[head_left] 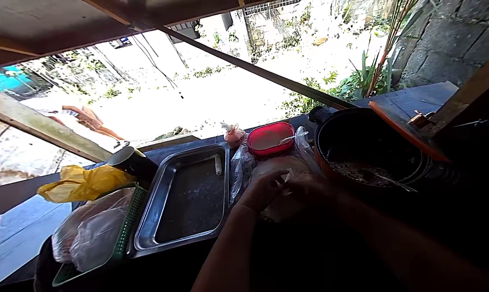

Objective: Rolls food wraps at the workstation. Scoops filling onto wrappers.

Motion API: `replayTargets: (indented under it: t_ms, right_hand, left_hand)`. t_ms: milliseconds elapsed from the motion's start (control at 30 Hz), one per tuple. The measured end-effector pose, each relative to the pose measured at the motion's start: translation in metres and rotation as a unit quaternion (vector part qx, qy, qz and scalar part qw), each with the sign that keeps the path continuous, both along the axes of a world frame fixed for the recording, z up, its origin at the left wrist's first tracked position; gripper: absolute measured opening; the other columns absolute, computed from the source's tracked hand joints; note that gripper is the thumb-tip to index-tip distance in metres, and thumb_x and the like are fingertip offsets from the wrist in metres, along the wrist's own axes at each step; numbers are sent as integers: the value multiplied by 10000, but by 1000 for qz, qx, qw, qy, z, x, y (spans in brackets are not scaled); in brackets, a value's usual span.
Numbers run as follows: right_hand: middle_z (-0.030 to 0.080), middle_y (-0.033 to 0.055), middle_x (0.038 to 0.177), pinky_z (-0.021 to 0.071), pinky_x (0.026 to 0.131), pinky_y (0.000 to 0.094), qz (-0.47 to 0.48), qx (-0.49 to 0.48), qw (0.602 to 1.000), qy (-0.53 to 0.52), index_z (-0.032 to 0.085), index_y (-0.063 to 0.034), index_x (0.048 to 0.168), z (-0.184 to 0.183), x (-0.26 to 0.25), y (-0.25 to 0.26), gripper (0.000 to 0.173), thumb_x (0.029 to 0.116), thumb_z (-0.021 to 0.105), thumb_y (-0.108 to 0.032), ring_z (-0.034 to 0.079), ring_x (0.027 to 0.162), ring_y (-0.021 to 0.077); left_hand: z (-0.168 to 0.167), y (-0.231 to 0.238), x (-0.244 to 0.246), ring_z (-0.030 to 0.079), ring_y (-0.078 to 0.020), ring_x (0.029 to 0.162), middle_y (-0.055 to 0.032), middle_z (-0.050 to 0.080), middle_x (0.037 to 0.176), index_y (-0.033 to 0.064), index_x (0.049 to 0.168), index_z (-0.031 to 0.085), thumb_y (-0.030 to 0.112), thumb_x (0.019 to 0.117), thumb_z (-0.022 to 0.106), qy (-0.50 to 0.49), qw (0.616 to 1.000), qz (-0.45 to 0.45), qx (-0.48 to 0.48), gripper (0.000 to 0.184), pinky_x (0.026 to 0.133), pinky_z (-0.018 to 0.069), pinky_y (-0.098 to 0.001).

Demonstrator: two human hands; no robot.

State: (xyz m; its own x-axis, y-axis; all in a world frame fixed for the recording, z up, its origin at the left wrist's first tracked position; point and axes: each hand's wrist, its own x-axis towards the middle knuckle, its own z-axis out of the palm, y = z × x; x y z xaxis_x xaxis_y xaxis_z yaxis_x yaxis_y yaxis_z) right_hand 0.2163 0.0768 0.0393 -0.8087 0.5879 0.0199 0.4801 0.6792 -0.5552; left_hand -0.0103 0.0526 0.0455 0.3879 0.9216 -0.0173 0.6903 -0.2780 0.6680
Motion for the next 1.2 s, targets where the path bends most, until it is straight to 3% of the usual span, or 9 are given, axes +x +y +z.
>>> replayTargets:
  t_ms: [67, 233, 300, 400, 567, 667, 767, 1000, 1200]
  right_hand:
    - [717, 78, 1229, 492, 1062, 459, 14, 26, 1000, -12, 679, -203, 1324, -2, -2, -1, 349, 1051, 476, -125, 648, 1189, 277]
    - [688, 61, 1288, 489, 1063, 506, 39, 21, 996, -76, 711, -236, 1285, 3, -10, -1, 413, 973, 545, -23, 618, 1228, 295]
    - [697, 60, 1257, 497, 1054, 511, 39, 16, 996, -75, 724, -218, 1251, 3, -12, 1, 429, 923, 586, 22, 624, 1215, 293]
    - [686, 86, 1264, 493, 1053, 518, 36, -2, 997, -75, 725, -190, 1254, 8, -12, 1, 457, 885, 605, 51, 620, 1212, 304]
    - [658, 104, 1253, 499, 1051, 475, 7, -7, 998, -69, 731, -201, 1259, 6, -14, 1, 401, 948, 571, -5, 617, 1192, 275]
    - [690, 89, 1267, 474, 1100, 445, -1, 6, 1000, -28, 695, -161, 1295, 0, -6, 2, 349, 994, 537, -81, 620, 1239, 253]
    - [725, 63, 1170, 477, 1077, 396, 6, 45, 999, 11, 717, -124, 1201, -5, 3, 1, 249, 1007, 574, -190, 637, 1186, 227]
    - [720, 65, 1220, 465, 1098, 371, 16, 69, 997, -10, 748, -136, 1177, -5, 2, 0, 263, 1038, 527, -157, 627, 1230, 225]
    - [703, 83, 1224, 473, 1085, 384, 8, 53, 998, -14, 751, -144, 1185, -4, 0, 1, 269, 1033, 530, -169, 619, 1218, 236]
  left_hand:
    - [-7, 0, -2, 695, -110, 849, -54, 694, 1177, 168, 1436, 582, 80, 906, 692, -34, 999, 21, 15, 548, 786, 594, -279]
    - [-13, -23, -9, 730, -117, 964, -69, 686, 1266, 101, 1440, 555, 21, 998, 516, -123, 980, 98, 119, 451, 859, 626, -302]
    - [-21, -38, -7, 722, -123, 1022, -48, 732, 1168, 45, 1398, 568, 59, 979, 601, -145, 962, 122, 195, 420, 909, 613, -318]
    - [-38, -58, 2, 703, -80, 1048, 26, 762, 1081, 74, 1360, 613, 205, 880, 794, -130, 959, 121, 221, 530, 956, 572, -317]
    - [-56, -60, 8, 718, -63, 1002, 49, 772, 1055, 86, 1304, 649, 229, 950, 729, -109, 955, 150, 230, 390, 945, 588, -310]
    - [-62, -59, 10, 697, -87, 1055, 60, 774, 1066, 114, 1306, 657, 273, 982, 684, -85, 950, 161, 254, 362, 981, 555, -325]
    - [-67, -60, 13, 691, -121, 1103, 51, 777, 1077, 107, 1304, 666, 300, 1010, 640, -57, 942, 168, 285, 353, 1007, 543, -344]
    - [-65, -63, 16, 646, -184, 1244, 14, 736, 1248, 137, 1371, 644, 325, 1025, 597, -2, 936, 152, 318, 397, 1093, 481, -460]
    - [-63, -56, 17, 701, -89, 1059, 80, 769, 1106, 170, 1396, 620, 282, 1024, 610, -17, 945, 128, 301, 388, 1033, 498, -431]
